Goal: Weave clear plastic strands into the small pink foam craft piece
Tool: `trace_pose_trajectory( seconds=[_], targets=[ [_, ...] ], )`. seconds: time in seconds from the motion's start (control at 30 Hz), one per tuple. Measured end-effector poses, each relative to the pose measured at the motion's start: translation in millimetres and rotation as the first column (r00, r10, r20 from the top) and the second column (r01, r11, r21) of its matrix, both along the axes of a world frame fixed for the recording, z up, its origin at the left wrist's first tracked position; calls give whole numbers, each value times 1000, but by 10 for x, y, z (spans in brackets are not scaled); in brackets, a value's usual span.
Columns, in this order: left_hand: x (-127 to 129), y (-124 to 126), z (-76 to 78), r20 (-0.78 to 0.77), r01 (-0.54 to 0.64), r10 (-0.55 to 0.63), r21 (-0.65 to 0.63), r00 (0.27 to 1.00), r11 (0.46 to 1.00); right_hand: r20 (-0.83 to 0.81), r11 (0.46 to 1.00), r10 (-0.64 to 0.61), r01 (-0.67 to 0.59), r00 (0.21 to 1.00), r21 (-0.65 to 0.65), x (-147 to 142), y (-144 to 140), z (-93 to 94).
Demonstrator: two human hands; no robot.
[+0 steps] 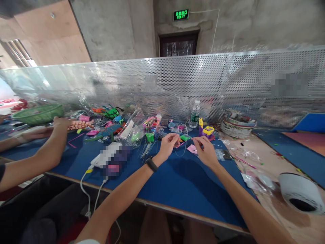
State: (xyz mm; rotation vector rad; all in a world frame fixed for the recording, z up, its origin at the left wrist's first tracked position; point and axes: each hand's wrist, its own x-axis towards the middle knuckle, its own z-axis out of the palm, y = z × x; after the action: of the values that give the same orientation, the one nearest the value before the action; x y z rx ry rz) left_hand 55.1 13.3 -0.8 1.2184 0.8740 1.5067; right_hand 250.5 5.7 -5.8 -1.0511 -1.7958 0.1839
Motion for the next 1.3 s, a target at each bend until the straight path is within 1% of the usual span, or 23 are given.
trace_pose_trajectory(
  seconds=[0.07,0.13,0.23,0.33,0.5,0.57,0.77,0.87,1.03,1.13,1.3],
  targets=[
    [-11,3,4,-6,-2,2,6,1000,1000,14,999,-39,39,999,5,5,9,-7],
    [-19,-2,9,-6,-1,1,2,1000,1000,44,996,-73,71,996,46,-5,2,-8],
    [-18,-19,10,-18,12,-12,-5,1000,1000,131,991,-70,53,989,127,-36,-24,-16],
    [-8,-34,3,-42,36,-36,-6,998,999,235,986,-75,37,969,162,-49,-39,-46],
    [-24,-10,-2,-67,26,-27,-15,997,1000,368,962,-224,144,903,231,27,-20,-59],
    [-43,13,-2,-61,11,-11,-5,998,1000,399,957,-247,158,883,243,76,-7,-34],
    [-89,52,-2,-56,-3,3,6,998,1000,402,961,-229,140,886,240,164,30,10],
    [-96,61,-6,-73,-3,5,16,997,1000,406,956,-237,137,882,258,137,35,-8],
    [-93,78,-12,-34,11,-11,11,999,1000,432,962,-181,68,883,264,46,31,-43],
    [-92,65,6,-17,22,-22,-2,1000,1000,401,959,-159,45,902,280,23,34,-49],
    [-91,14,38,-64,67,-66,15,996,998,339,953,-119,12,933,303,-7,16,-37]
  ],
)
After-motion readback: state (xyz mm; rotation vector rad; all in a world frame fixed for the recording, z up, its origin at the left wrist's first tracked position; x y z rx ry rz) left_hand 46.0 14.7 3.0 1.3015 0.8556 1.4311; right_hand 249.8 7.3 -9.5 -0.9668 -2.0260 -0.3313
